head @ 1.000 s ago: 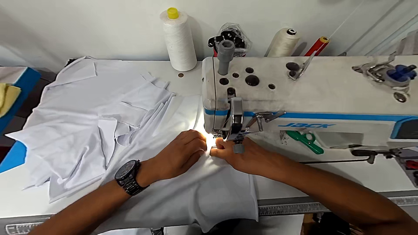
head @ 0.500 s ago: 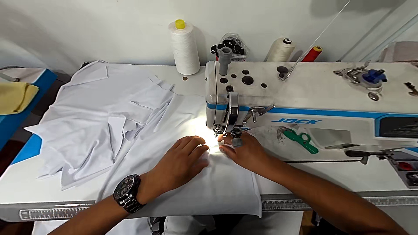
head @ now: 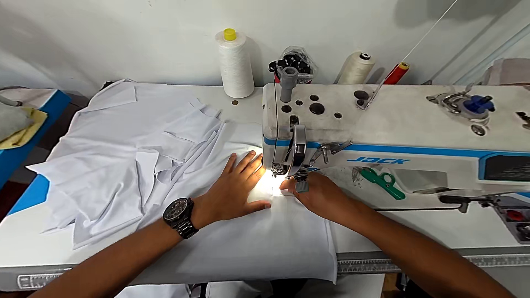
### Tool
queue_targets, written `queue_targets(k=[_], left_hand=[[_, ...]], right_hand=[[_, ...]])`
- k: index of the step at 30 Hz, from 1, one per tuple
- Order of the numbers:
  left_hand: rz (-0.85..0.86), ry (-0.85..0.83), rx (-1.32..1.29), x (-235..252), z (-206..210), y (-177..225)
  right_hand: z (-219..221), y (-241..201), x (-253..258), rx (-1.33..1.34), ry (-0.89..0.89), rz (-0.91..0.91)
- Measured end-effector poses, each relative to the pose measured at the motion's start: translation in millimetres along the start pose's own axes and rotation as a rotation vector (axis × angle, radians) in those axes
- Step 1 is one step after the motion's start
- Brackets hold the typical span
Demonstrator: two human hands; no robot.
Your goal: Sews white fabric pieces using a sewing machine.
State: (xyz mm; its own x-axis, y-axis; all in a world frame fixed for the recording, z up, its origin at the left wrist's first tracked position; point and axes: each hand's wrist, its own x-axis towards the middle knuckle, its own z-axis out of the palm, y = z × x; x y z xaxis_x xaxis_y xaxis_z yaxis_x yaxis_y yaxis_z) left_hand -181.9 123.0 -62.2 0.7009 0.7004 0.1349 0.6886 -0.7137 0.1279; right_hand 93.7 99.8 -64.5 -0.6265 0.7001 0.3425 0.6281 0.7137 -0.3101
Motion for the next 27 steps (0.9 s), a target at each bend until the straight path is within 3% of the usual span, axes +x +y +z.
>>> queue_targets(k=[3,5,8,11,14,27], left_hand=[[-0.024,-0.021,-0.010,-0.4,-6.3,2.7],[0.016,0.127,-0.075,-3.7,-7.9,3.2],[0.216,0.287,-0.174,-11.3,-6.4,2.9],[0.359,0.186,-0.155,-18.8,0.4,-0.6],[0.375,0.092,-0.126,-21.9,1.7,-1.2],[0.285,0.044,-0.127,-48.8,5.0,23.0]], right_hand=[[-3.5,-4.9,4.3,-0.077,-0.079,-0.032],[-5.2,-8.7,9.2,-0.107,-0.146,-0.013],[-11.0,-13.0,13.1,-0.079,-0.182,0.034],[-6.4,-7.8,7.7,-0.086,-0.034,0.036],[-5.1,-6.8,7.6,-0.060,0.024,0.080],[-7.6,-11.7,-1.0,0.125,-0.008,0.005]])
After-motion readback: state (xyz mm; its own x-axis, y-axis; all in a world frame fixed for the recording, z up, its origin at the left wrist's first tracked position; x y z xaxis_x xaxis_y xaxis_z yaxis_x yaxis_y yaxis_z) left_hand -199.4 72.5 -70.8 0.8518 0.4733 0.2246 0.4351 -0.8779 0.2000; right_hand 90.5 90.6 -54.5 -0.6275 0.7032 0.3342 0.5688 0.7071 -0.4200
